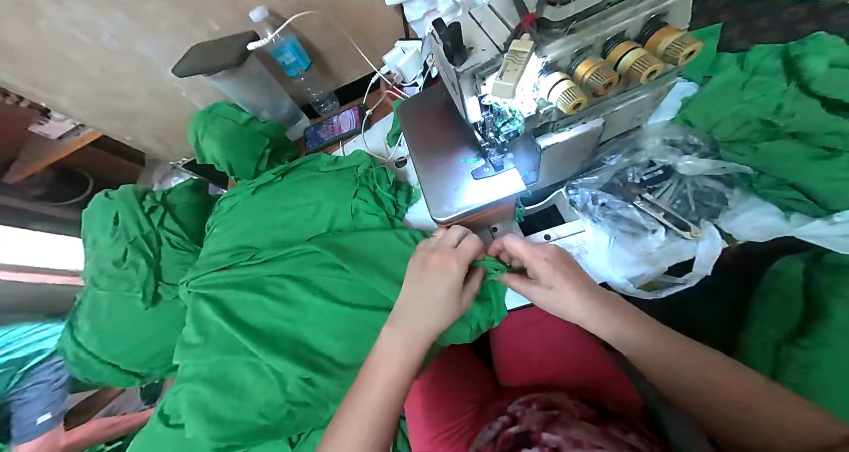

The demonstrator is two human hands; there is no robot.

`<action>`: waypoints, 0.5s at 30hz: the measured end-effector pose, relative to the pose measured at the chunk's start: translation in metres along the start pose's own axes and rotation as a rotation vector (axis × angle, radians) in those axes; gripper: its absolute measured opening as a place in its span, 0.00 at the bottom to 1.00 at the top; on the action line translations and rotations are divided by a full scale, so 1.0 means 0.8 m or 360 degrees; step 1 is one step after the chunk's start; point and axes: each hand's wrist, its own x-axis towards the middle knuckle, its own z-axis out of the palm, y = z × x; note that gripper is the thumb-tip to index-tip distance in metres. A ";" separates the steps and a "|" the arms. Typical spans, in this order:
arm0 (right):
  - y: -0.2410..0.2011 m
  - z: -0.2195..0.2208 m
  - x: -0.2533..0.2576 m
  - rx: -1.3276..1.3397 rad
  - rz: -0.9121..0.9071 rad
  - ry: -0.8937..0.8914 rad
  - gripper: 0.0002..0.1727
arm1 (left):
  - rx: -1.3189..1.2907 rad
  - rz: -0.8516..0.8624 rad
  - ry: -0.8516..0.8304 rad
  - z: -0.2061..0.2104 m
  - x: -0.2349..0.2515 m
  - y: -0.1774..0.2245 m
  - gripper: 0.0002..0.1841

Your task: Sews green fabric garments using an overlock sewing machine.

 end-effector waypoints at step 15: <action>-0.023 -0.043 0.002 0.0438 -0.0734 0.0291 0.10 | -0.0384 -0.0017 -0.0300 -0.103 -0.012 -0.018 0.14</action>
